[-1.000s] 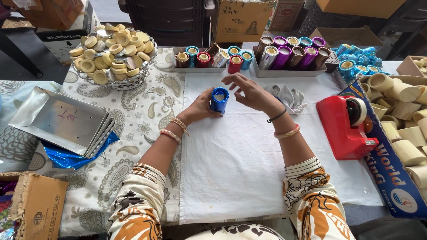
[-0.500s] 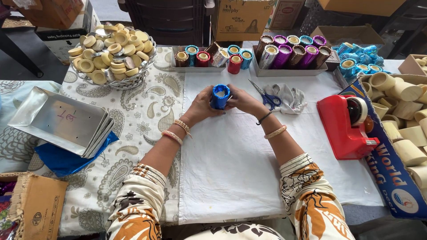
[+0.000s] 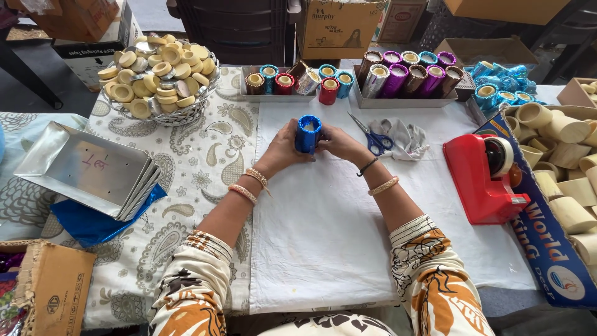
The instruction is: The person wraps a cylindrical cardboard tube with a sheet of blue metallic foil, folding the edges and securing them with clear tape. They then place a smaller red foil-wrapped cylinder inside the blue one and continue to fold and tape the top edges to finish the assembly.
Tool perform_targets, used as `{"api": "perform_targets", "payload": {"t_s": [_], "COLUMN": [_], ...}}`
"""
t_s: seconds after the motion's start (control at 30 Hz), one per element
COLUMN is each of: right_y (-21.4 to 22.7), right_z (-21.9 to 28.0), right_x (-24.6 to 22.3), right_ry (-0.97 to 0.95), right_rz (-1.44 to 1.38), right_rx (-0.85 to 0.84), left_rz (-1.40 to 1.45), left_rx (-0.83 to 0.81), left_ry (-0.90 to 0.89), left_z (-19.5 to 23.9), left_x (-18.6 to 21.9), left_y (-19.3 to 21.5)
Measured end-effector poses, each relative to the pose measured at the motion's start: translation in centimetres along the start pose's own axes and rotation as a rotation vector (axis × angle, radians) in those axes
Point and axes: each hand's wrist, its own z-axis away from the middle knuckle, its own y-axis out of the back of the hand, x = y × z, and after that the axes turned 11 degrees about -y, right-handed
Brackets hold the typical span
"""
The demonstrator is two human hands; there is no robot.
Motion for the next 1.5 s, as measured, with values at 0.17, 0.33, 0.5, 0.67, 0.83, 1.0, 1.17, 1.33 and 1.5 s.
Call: {"api": "perform_targets", "payload": {"t_s": [0.17, 0.33, 0.5, 0.67, 0.83, 1.0, 1.17, 1.33, 1.5], "right_y": [1.2, 1.5, 1.1, 1.2, 1.3, 1.2, 1.0, 0.9, 1.0], "right_z": [0.1, -0.2, 1.0, 0.1, -1.3, -1.3, -1.6, -1.4, -1.7], "right_x": [0.5, 1.4, -0.4, 1.2, 2.7, 2.8, 2.6, 2.4, 2.7], "right_ry": [-0.047, 0.012, -0.012, -0.03, -0.035, -0.001, -0.004, -0.013, -0.063], "right_rz": [-0.152, -0.363, -0.352, -0.431, -0.497, -0.525, -0.517, -0.509, -0.509], "right_rx": [-0.08, -0.195, -0.17, -0.171, -0.14, -0.129, -0.12, -0.094, -0.082], "left_rz": [0.148, 0.144, 0.149, 0.072, -0.162, -0.25, -0.642, -0.868, -1.115], "left_rx": [-0.195, -0.264, -0.264, -0.277, -0.196, 0.17, 0.418, 0.278, -0.034], "left_ry": [0.132, 0.206, 0.205, 0.162, -0.04, 0.093, 0.039, 0.272, 0.421], "left_z": [-0.3, -0.2, -0.1, -0.3, -0.9, -2.0, -3.3, -4.3, -5.1], "left_x": [1.4, 0.8, 1.6, 1.8, -1.3, 0.6, -4.7, -5.2, -4.2], "left_y": [3.0, 3.3, 3.7, 5.2, 7.6, 12.7, 18.7, 23.3, 23.8]}}
